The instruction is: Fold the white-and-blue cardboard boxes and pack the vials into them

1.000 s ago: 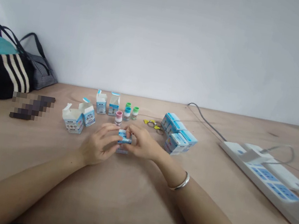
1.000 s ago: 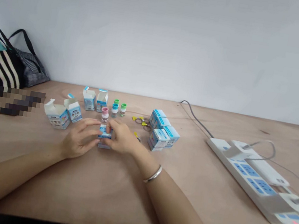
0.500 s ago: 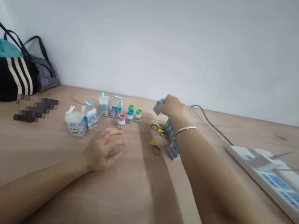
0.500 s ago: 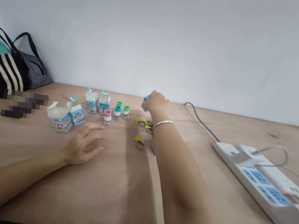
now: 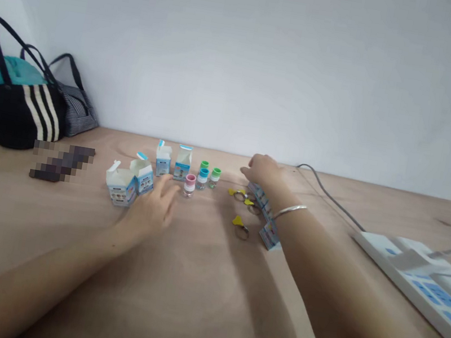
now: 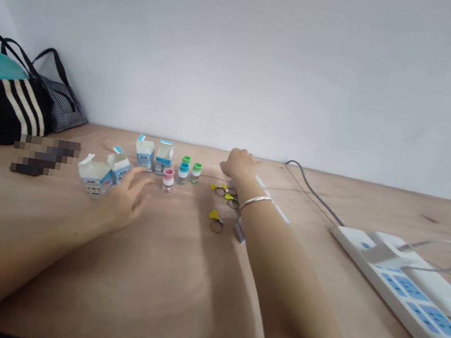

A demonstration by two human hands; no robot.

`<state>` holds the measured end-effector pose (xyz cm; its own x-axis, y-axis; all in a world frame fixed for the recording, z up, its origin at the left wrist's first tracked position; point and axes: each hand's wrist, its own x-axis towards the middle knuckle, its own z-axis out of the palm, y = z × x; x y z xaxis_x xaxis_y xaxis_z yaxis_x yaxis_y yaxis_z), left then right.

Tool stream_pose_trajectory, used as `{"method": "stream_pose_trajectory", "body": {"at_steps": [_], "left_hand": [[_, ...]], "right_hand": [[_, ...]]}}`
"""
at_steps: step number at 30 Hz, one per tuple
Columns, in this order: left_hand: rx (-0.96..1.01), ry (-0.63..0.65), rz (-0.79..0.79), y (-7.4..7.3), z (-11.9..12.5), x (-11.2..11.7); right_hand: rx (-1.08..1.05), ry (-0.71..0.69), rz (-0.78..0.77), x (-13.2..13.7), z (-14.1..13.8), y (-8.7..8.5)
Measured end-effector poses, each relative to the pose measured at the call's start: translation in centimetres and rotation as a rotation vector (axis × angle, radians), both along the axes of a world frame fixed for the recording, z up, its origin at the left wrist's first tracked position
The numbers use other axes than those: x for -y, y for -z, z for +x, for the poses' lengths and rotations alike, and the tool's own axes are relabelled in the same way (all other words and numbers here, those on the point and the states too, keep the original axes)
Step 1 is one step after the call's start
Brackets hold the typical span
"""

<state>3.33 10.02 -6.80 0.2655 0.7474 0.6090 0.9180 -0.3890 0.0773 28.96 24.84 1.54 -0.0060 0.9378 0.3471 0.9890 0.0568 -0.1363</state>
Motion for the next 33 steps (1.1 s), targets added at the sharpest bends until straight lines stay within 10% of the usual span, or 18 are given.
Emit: {"method": "stream_pose_trajectory", "body": {"at_steps": [4, 9, 19, 24, 33], "left_hand": [[-0.15, -0.311, -0.003, -1.1, -1.3, -0.5], [-0.046, -0.353, -0.133, -1.0, -2.7, -1.4], [0.211, -0.063, -0.016, -1.4, -3.3, -1.8], [0.36, 0.227, -0.21, -1.5, -3.0, -1.2], [0.258, 0.382, -0.273, -1.3, -3.0, -1.1]], "right_hand": [[-0.034, -0.291, -0.035, 3.5, -4.3, 1.3], [-0.13, -0.708, 0.016, 6.0, -8.1, 4.6], [-0.2, -0.557, 0.04, 7.1, -7.2, 5.5], [-0.181, -0.454, 0.062, 8.1, -4.7, 5.2], [-0.147, -0.402, 0.029, 8.0, -4.0, 5.6]]}}
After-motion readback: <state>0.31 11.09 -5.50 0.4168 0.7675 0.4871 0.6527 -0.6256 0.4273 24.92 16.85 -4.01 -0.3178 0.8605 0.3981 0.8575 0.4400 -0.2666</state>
